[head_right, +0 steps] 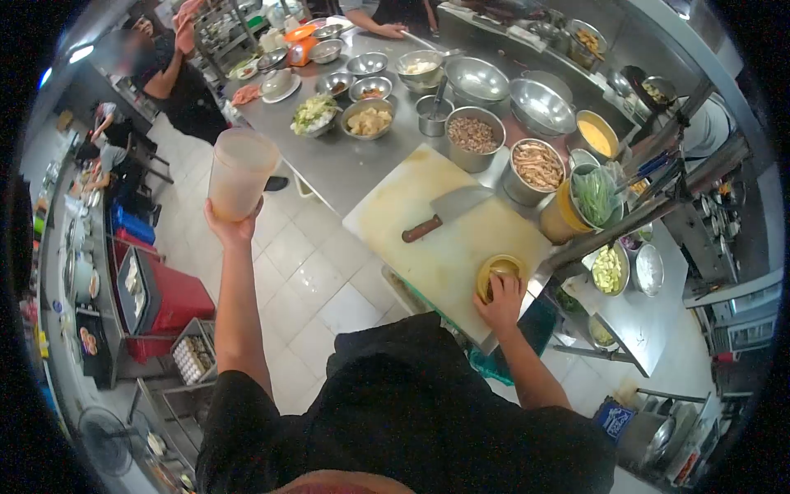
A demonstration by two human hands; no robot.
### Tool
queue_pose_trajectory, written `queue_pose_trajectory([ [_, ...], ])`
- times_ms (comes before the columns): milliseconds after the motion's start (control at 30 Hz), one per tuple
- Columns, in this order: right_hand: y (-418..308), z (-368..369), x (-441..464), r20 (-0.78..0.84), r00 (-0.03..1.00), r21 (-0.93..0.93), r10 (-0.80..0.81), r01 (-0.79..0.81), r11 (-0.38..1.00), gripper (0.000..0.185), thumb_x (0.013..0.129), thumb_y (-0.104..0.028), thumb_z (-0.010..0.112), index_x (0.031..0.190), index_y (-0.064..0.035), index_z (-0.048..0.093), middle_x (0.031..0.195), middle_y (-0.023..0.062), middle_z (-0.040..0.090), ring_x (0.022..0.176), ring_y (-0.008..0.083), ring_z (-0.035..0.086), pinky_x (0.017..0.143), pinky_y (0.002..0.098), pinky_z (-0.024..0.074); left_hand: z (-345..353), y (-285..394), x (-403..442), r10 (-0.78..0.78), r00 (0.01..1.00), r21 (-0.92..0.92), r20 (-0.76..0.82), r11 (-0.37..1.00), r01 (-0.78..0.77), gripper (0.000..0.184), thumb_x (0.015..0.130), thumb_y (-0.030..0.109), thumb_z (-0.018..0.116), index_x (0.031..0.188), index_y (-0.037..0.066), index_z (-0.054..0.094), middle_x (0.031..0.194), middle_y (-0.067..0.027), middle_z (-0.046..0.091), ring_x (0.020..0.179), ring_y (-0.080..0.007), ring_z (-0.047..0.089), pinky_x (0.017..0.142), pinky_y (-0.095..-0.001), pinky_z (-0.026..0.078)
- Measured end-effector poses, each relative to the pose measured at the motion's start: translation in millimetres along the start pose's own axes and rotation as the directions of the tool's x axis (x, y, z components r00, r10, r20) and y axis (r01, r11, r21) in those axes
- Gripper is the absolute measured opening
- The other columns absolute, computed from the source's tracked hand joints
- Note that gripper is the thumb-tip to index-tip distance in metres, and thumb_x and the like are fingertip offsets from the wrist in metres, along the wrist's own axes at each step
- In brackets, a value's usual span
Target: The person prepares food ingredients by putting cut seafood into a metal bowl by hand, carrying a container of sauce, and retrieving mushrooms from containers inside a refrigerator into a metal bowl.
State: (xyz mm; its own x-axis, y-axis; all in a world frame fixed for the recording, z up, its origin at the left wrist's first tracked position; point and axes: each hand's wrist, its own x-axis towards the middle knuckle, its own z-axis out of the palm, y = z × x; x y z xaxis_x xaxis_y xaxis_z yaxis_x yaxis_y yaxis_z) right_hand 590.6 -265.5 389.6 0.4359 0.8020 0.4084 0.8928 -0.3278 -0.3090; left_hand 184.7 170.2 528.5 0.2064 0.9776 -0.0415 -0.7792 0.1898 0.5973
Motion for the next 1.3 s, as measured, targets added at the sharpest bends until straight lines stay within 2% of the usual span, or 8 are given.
queue_pose_trajectory([
  [67, -8.5, 2.4, 7.9, -0.033, 0.998, -0.027, 0.052, -0.053, 0.998, 0.054, 0.068, -0.031, 0.077, 0.113, -0.0054, 0.062, 0.108, 0.0146, 0.054, 0.109, 0.0337, 0.052, 0.107, 0.0564, 0.0288, 9.0, -2.8, 44.4, -0.052, 0.995, 0.021, 0.081, 0.998, 0.050, 0.067, 0.086, 0.061, 0.042, 0.134, 0.015, 0.048, 0.136, -0.0142, 0.051, 0.119, -0.0407, 0.052, 0.088, -0.0603, 0.047],
  [167, -29.1, 13.3, 17.8, -0.074, 0.985, -0.111, 0.157, -0.164, 0.980, 0.056, 0.069, -0.033, 0.076, 0.115, -0.0038, 0.061, 0.109, 0.0154, 0.054, 0.110, 0.0344, 0.051, 0.108, 0.0565, 0.0280, 36.1, -15.9, 96.8, -0.025, 0.999, 0.099, -0.022, 0.995, 0.027, 0.066, 0.088, 0.059, 0.043, 0.137, 0.015, 0.048, 0.137, -0.0119, 0.052, 0.123, -0.0388, 0.052, 0.090, -0.0599, 0.047],
  [367, -67.0, 42.1, 27.4, -0.129, 0.912, -0.210, 0.389, -0.408, 0.888, 0.057, 0.072, -0.034, 0.074, 0.118, -0.0036, 0.058, 0.114, 0.0171, 0.054, 0.117, 0.0361, 0.049, 0.111, 0.0560, 0.0250, 63.4, -35.5, 217.3, -0.163, 0.986, 0.122, 0.026, 0.980, 0.159, 0.066, 0.086, 0.060, 0.044, 0.136, 0.017, 0.050, 0.138, -0.0106, 0.052, 0.124, -0.0392, 0.050, 0.095, -0.0625, 0.042],
  [633, -102.1, 69.5, 57.2, -0.277, 0.793, -0.331, 0.543, -0.609, 0.721, 0.055, 0.072, -0.032, 0.074, 0.116, -0.0022, 0.058, 0.115, 0.0191, 0.054, 0.117, 0.0374, 0.049, 0.112, 0.0551, 0.0264, 80.8, -53.4, 372.2, -0.232, 0.953, 0.215, 0.196, 0.958, 0.189, 0.069, 0.085, 0.062, 0.045, 0.137, 0.018, 0.048, 0.138, -0.0090, 0.052, 0.125, -0.0370, 0.050, 0.093, -0.0601, 0.042],
  [700, -108.8, 72.3, 65.5, -0.301, 0.774, -0.359, 0.556, -0.633, 0.686, 0.055, 0.072, -0.032, 0.073, 0.116, -0.0019, 0.059, 0.116, 0.0196, 0.054, 0.118, 0.0378, 0.049, 0.112, 0.0548, 0.0264, 93.0, -53.5, 392.3, -0.257, 0.945, 0.250, 0.202, 0.946, 0.204, 0.066, 0.087, 0.060, 0.043, 0.137, 0.016, 0.049, 0.134, -0.0090, 0.054, 0.117, -0.0351, 0.055, 0.086, -0.0561, 0.047],
  [900, -110.8, 82.6, 73.7, -0.334, 0.765, -0.421, 0.551, -0.644, 0.639, 0.055, 0.076, -0.033, 0.072, 0.119, 0.0004, 0.059, 0.118, 0.0210, 0.055, 0.119, 0.0414, 0.047, 0.111, 0.0536, 0.0301, 112.2, -60.1, 445.5, -0.283, 0.927, 0.278, 0.245, 0.937, 0.213, 0.064, 0.089, 0.058, 0.039, 0.136, 0.014, 0.047, 0.129, -0.0091, 0.056, 0.111, -0.0337, 0.058, 0.078, -0.0520, 0.050],
  [1000, -111.8, 83.8, 77.5, -0.357, 0.775, -0.436, 0.521, -0.632, 0.641, 0.053, 0.077, -0.033, 0.072, 0.119, -0.0022, 0.060, 0.116, 0.0187, 0.056, 0.116, 0.0380, 0.051, 0.110, 0.0513, 0.0319, 107.4, -65.6, 476.4, -0.323, 0.911, 0.296, 0.258, 0.924, 0.244, 0.064, 0.089, 0.058, 0.039, 0.135, 0.014, 0.047, 0.127, -0.0097, 0.057, 0.108, -0.0333, 0.059, 0.074, -0.0500, 0.051],
  [1300, -109.5, 89.9, 81.5, -0.350, 0.755, -0.453, 0.554, -0.654, 0.605, 0.052, 0.078, -0.031, 0.071, 0.120, -0.0022, 0.060, 0.117, 0.0190, 0.056, 0.118, 0.0374, 0.050, 0.110, 0.0517, 0.0325, 114.3, -81.0, 517.5, -0.303, 0.942, 0.465, 0.144, 0.861, 0.206, 0.060, 0.090, 0.056, 0.039, 0.133, 0.015, 0.049, 0.122, -0.0103, 0.059, 0.103, -0.0335, 0.061, 0.070, -0.0509, 0.053],
])
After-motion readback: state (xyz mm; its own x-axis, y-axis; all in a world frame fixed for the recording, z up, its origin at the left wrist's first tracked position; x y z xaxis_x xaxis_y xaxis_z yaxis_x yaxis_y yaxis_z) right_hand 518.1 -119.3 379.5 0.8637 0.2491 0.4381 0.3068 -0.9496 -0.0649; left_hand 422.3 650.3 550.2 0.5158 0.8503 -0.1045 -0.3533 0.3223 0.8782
